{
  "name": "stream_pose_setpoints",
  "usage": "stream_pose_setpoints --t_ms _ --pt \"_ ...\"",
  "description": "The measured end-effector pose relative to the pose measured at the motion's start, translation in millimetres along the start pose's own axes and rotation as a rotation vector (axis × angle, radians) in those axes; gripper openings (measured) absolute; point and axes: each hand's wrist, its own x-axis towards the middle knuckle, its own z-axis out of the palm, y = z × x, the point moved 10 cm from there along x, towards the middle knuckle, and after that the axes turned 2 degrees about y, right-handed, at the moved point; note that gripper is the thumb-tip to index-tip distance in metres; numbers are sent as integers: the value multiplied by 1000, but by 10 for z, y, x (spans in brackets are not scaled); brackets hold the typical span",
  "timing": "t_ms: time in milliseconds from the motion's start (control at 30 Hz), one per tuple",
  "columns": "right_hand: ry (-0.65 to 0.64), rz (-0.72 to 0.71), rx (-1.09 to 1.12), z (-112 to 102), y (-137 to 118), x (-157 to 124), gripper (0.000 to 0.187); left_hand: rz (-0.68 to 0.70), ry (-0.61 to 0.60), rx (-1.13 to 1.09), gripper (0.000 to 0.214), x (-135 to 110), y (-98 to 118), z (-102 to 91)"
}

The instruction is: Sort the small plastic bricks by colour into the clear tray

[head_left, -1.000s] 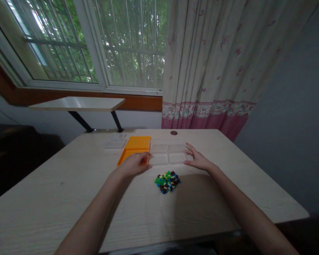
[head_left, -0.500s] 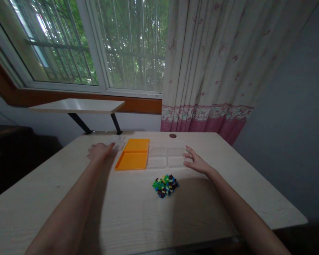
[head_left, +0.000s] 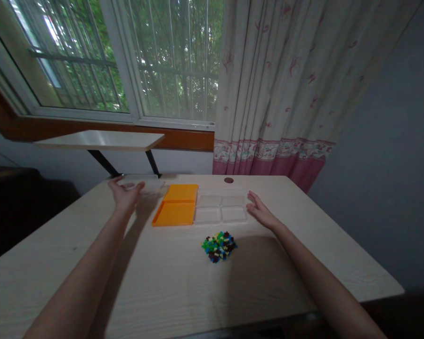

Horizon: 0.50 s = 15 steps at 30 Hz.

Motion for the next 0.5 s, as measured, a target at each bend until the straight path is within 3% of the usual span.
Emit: stream_pose_setpoints --t_ms 67,167,267,367,500 --pt "145 5 -47 -114 -38 9 62 -33 -105 -333 57 -172 225 208" --pt "256 -129 -151 -127 -348 -80 58 5 -283 -430 49 -580 624 568" --pt "142 -395 -301 182 -855 -274 64 37 -526 -447 48 -1136 914 975" --pt "-8 -523 -405 543 -1164 -463 77 69 -733 -426 43 -1675 1066 1273" --pt "-24 -600 -439 732 -1347 -582 68 84 -850 -453 51 -2083 1104 1415"
